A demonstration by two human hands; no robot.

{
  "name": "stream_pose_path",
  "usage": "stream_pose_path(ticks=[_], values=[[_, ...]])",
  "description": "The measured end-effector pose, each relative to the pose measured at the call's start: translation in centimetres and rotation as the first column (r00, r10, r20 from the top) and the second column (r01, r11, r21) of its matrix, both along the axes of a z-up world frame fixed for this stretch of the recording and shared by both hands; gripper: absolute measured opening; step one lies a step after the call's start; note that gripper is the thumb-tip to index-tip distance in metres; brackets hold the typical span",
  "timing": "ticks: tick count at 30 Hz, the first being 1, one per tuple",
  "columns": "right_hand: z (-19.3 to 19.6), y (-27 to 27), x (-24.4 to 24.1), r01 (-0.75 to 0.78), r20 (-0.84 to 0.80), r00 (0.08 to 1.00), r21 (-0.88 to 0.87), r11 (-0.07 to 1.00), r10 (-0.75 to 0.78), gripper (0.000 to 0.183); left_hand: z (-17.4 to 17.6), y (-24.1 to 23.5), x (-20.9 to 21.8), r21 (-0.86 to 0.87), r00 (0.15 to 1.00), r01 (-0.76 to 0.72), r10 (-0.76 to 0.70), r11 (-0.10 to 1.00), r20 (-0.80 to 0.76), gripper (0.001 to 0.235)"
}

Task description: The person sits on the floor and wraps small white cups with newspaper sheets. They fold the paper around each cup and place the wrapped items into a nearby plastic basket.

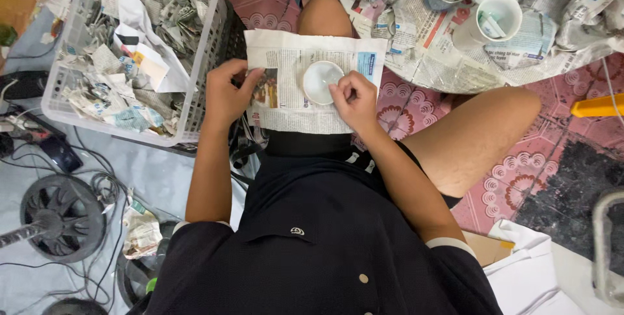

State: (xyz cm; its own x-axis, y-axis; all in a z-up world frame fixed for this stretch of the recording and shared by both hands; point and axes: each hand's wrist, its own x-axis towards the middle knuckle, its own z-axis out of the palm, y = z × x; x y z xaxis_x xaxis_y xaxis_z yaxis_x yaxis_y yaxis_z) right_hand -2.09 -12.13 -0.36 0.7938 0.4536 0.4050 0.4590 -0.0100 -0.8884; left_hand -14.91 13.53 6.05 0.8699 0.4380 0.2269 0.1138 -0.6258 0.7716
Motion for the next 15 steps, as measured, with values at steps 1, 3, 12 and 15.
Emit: stream_pose_path(ticks=[1, 3, 12, 15], values=[[0.1, 0.3, 0.1, -0.031, 0.024, 0.999, -0.01, 0.999, 0.032, 0.025, 1.4, -0.3, 0.1, -0.002, 0.998, 0.035, -0.035, 0.999, 0.057, 0.015], [0.4, 0.5, 0.0, -0.093, 0.069, 0.993, -0.035, 0.995, 0.095, 0.024, 3.4, -1.8, 0.2, -0.003, 0.98, 0.108, -0.106, 0.994, 0.167, 0.013], [0.4, -0.2, 0.1, -0.198, 0.075, 0.976, -0.103, 0.975, 0.206, 0.011, 4.2, -7.9, 0.8, 0.457, 0.893, 0.427, -0.445, 0.78, -0.075, 0.037], [-0.1, -0.7, 0.8, -0.148, 0.08, 0.984, -0.142, 0.979, 0.16, 0.026, 2.2, -8.1, 1.1, 0.471, 0.889, 0.446, -0.44, 0.761, -0.131, 0.035]])
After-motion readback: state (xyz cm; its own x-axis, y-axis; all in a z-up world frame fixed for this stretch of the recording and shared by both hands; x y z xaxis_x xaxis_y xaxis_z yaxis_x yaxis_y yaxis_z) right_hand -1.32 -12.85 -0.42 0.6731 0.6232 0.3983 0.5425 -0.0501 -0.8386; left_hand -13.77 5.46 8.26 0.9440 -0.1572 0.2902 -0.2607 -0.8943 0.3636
